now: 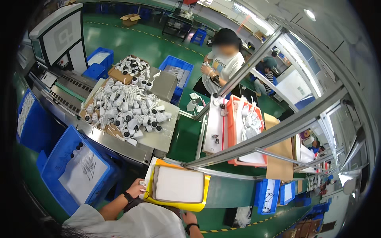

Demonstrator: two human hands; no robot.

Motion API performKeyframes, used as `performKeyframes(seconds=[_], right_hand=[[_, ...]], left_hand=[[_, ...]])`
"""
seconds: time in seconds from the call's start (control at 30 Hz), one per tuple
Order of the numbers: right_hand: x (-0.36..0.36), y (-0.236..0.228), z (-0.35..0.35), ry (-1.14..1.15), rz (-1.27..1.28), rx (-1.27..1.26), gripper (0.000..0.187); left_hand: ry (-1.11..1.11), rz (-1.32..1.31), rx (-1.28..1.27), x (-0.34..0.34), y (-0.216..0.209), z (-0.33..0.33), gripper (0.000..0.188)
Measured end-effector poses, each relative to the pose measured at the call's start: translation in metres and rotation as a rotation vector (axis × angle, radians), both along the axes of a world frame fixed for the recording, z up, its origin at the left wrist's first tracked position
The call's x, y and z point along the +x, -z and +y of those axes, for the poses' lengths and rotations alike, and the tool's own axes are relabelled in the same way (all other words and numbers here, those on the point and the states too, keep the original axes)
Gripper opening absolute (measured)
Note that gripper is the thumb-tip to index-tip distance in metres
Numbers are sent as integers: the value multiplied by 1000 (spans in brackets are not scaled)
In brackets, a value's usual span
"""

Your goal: The recorder moves trays of electronic components and assembles small white parts at a workstation on a production floor.

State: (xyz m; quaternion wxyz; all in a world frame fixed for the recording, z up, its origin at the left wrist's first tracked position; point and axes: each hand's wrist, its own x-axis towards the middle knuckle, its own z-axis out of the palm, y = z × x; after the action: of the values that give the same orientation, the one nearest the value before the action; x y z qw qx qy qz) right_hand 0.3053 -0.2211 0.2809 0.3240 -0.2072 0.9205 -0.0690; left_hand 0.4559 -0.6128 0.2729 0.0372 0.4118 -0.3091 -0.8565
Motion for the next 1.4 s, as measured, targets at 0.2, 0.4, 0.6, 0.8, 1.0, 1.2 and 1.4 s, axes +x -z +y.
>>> performKeyframes(seconds=[0.2,0.4,0.6,0.8,1.0,1.2,1.4], right_hand=[[30,102,148,505,-258,68,48],[-41,-1,-87,712,-548,-576,28],[-54,-90,-267,391,-708,-806,29],[-83,-21,-280,593,-866,-693,31],[-159,4,-328,533,-439,-767,28],[-312,44,-418,465,304,-718,28],[-399,66,-514,277,469,-751,29]], left_hand=[[-29,-3,7,5,15,-35,46],[43,-40,-126,-9,12,-42,41],[23,-11,-245,-11,-18,-34,38],[28,-146,-842,-32,-12,-47,39],[49,-184,-1513,-121,-35,-137,46],[367,-344,-1798,-161,10,-154,50],[350,-460,-1738,-163,12,-159,51]])
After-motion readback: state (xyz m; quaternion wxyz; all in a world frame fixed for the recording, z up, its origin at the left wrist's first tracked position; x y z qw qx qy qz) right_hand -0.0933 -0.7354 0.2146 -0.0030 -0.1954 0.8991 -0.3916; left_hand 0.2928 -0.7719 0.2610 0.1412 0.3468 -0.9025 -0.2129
